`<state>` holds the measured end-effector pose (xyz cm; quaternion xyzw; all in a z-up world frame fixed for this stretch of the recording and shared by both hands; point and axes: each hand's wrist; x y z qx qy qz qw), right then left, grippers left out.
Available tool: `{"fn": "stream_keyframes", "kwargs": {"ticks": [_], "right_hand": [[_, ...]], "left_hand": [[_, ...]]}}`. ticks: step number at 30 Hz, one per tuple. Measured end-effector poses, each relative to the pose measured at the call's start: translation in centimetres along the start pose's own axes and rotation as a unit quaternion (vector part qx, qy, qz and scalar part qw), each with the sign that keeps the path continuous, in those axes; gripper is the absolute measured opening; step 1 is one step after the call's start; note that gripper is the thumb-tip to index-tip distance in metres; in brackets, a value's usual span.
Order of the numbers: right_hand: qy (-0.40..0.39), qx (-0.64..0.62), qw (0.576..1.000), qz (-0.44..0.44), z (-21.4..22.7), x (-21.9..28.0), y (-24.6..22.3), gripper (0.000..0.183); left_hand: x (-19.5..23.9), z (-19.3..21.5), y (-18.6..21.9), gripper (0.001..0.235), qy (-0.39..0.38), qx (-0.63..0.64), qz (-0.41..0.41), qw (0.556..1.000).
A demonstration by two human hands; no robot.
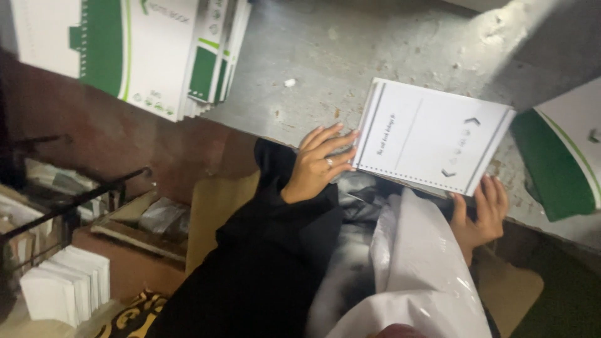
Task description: Inspecting and stacking spiral-bound notebooks on a workbench in a print shop.
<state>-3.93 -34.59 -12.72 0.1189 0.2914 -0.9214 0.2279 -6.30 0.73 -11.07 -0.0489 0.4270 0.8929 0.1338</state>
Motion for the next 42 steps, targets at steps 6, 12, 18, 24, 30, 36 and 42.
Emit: {"fn": "stream_keyframes", "kwargs": {"ticks": [6,12,18,24,30,36,42], "right_hand": [[0.004,-0.005,1.000,-0.022,-0.1,0.2,0.5,0.039],[0.023,-0.032,0.999,-0.029,0.0,0.1,0.2,0.038],[0.027,-0.021,0.999,-0.014,-0.3,0.2,0.3,0.049],[0.050,-0.025,0.998,0.005,-0.2,0.1,0.1,0.044],[0.056,-0.018,0.998,0.008,-0.2,0.0,0.0,0.043],[0.056,-0.023,0.998,0.014,0.0,0.5,0.2,0.049],[0.035,0.092,0.987,-0.129,6.2,-2.5,0.7,0.038]], "left_hand": [[-0.1,-0.8,-0.2,0.031,0.035,0.013,0.012,0.999],[-0.3,-0.9,0.4,0.035,0.035,0.012,0.024,0.999],[-0.2,-1.0,0.6,0.039,0.040,0.004,0.028,0.999],[-0.3,-0.9,1.1,0.038,0.045,-0.002,0.020,0.999],[-0.1,-1.0,1.0,0.039,0.039,-0.008,0.023,0.999],[0.0,-1.0,1.1,0.041,0.036,-0.009,0.024,0.999],[0.3,-0.6,1.2,0.042,0.019,-0.031,-0.003,0.999]]}}
Point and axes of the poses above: each hand's wrist, its own x-axis away from the middle knuckle, its own z-axis out of the back of the hand, y = z × x, and after that the axes turned 11 degrees about -y, right-handed
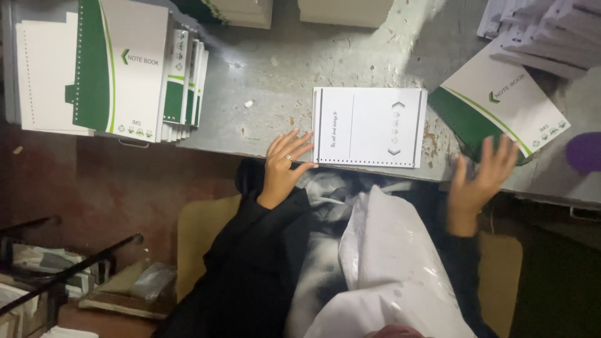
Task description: Inspecting and stacking spiral-bound notebooks on a workbench in a print shop.
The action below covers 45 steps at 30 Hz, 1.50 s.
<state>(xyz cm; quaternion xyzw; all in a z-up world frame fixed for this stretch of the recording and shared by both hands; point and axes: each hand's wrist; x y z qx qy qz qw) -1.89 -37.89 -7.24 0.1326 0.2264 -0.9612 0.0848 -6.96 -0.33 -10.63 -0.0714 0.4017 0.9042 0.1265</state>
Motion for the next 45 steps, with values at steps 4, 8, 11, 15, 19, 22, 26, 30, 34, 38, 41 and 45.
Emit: {"fn": "stream_keyframes", "kwargs": {"ticks": [4,8,11,15,19,22,26,30,34,38,41,45], "right_hand": [[-0.101,0.021,0.995,-0.015,0.9,-1.6,3.9,0.063],[-0.087,0.239,0.960,0.118,0.8,-1.6,6.8,0.046],[-0.063,0.375,0.910,0.165,1.7,-2.2,5.7,0.048],[-0.063,0.457,0.868,0.185,3.1,-1.9,6.2,0.045],[0.026,0.456,0.865,0.207,5.1,-2.2,7.3,0.025],[0.079,0.353,0.897,0.252,7.2,-2.1,3.4,0.020],[0.090,0.150,0.922,0.346,7.6,-1.6,-3.0,0.019],[0.021,0.057,0.922,0.381,3.8,-0.6,-7.6,0.024],[0.046,0.020,0.921,0.385,1.5,-0.9,-10.6,0.025],[0.032,-0.001,0.912,0.410,0.2,-0.9,-9.9,0.025],[0.011,0.001,0.935,0.354,-1.0,-1.6,-7.7,0.029],[-0.023,-0.144,0.968,0.202,-1.7,-1.1,-5.1,0.082]], "left_hand": [[0.0,-0.1,-0.1,0.046,-0.001,0.004,0.001,1.000],[0.1,-0.1,-0.3,0.047,0.013,-0.010,-0.012,1.000],[0.3,0.1,-0.2,0.047,-0.013,-0.003,0.007,1.000],[0.2,0.7,-0.2,0.054,-0.028,-0.004,0.003,1.000],[-0.3,2.5,0.7,0.060,-0.024,0.083,0.004,0.996],[-1.5,5.1,2.9,0.038,0.033,0.211,0.063,0.975],[-3.0,5.3,2.9,0.054,-0.052,0.424,0.164,0.889],[-3.6,1.6,3.1,0.034,-0.104,0.514,0.100,0.845],[-3.9,2.4,4.4,0.027,0.019,0.453,0.206,0.867],[-3.3,2.7,4.7,0.040,0.002,0.439,0.207,0.874],[-3.7,2.2,4.7,0.046,0.043,0.431,0.211,0.876],[-4.0,0.9,2.4,0.045,0.054,0.402,0.225,0.886]]}}
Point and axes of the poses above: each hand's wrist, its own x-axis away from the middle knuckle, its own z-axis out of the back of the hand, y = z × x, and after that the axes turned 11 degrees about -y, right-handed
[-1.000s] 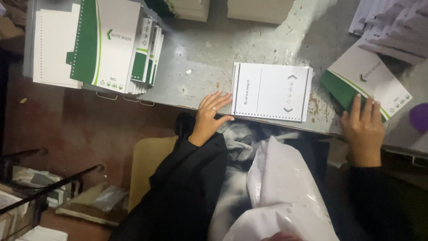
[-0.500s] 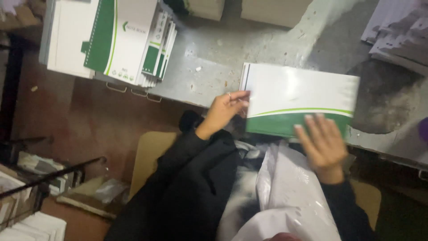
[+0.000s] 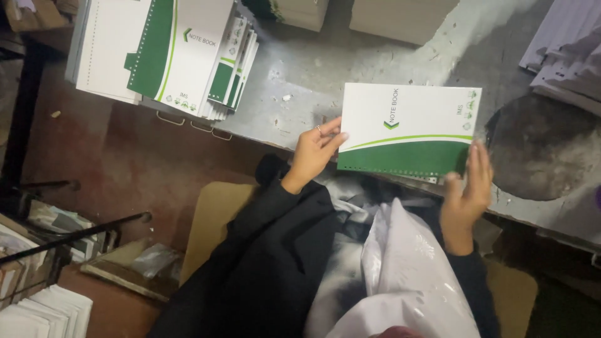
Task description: Inspecting and stacking spiral-bound notebooks on a workbench in a print shop.
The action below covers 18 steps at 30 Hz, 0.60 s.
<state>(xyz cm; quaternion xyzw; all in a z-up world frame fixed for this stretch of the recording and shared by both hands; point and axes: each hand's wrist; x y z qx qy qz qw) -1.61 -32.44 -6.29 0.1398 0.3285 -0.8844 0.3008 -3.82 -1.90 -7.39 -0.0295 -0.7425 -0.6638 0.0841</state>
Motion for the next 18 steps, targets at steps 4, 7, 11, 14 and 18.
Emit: {"fn": "stream_keyframes", "kwargs": {"ticks": [4,7,11,14,18], "right_hand": [[0.073,-0.353,0.889,-0.283,-1.5,2.9,0.6,0.041],[0.091,-0.322,0.888,-0.316,-1.9,3.2,-0.4,0.043],[0.096,-0.230,0.925,-0.286,-2.4,3.2,-0.3,0.039],[0.102,-0.237,0.921,-0.292,-3.1,4.0,0.8,0.039],[0.095,-0.233,0.930,-0.269,-3.6,4.7,1.8,0.042]], "left_hand": [[-0.6,-0.1,-0.7,0.039,0.005,-0.043,-0.028,0.999],[-0.8,0.0,-1.4,0.028,0.010,-0.133,-0.085,0.987],[-0.7,0.1,-2.9,0.025,0.033,-0.189,-0.143,0.971],[-0.8,0.1,-3.3,0.024,0.037,-0.193,-0.150,0.969],[-1.1,0.0,-3.0,0.025,0.055,-0.241,-0.189,0.950]]}}
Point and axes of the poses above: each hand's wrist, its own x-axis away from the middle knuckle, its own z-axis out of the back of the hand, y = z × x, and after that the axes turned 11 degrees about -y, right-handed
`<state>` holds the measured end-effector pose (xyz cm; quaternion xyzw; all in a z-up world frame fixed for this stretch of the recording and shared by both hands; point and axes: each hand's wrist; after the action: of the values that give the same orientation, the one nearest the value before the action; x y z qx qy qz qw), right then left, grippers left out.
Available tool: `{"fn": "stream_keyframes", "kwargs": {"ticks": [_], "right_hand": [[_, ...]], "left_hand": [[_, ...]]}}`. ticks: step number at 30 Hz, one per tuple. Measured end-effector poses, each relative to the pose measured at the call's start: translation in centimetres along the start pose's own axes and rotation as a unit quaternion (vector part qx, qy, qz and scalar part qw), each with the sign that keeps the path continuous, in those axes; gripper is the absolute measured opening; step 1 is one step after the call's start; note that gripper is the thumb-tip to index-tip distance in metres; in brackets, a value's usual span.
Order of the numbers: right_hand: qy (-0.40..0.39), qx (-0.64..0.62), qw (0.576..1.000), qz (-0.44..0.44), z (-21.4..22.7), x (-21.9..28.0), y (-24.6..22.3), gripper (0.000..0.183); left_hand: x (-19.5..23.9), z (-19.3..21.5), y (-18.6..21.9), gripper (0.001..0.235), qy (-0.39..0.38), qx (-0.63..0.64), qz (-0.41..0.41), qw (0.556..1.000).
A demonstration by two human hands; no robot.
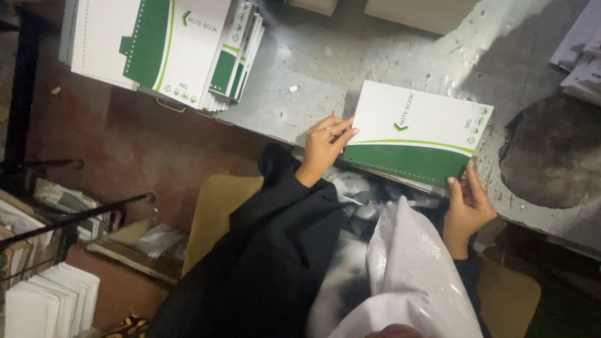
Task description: Inspecting and stacking spiral-bound notebooks on a workbench in a print shop.
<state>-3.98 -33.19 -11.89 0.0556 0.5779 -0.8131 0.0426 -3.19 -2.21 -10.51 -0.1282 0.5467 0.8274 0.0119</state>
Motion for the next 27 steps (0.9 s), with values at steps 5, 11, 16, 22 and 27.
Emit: {"fn": "stream_keyframes", "kwargs": {"ticks": [5,11,16,22,27], "right_hand": [[0.000,0.032,0.999,-0.022,-0.3,-0.5,-2.1,0.036],[-0.007,0.013,1.000,-0.014,0.0,-0.3,-1.1,0.043],[-0.023,0.056,0.998,0.008,0.3,-0.2,-0.7,0.045],[-0.030,0.074,0.997,0.010,0.5,0.1,-0.3,0.048],[-0.028,0.062,0.998,0.005,0.3,0.0,-1.0,0.047]], "left_hand": [[-0.3,0.0,0.0,0.026,-0.009,0.006,0.009,1.000],[-0.2,-0.1,-0.3,0.027,-0.016,-0.009,0.011,1.000],[-0.1,-0.1,-0.9,0.029,-0.028,-0.026,0.006,0.999],[-0.3,0.1,-0.4,0.030,-0.040,-0.028,0.010,0.999],[-0.4,0.1,-0.4,0.027,-0.033,-0.024,0.006,0.999]]}}
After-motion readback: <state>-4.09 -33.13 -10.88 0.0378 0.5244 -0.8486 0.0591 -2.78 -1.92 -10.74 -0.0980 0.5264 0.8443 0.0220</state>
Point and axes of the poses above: each hand's wrist, its own x-axis away from the middle knuckle, its own z-axis out of the back of the hand, y = z × x, and after that the axes turned 11 degrees about -y, right-handed
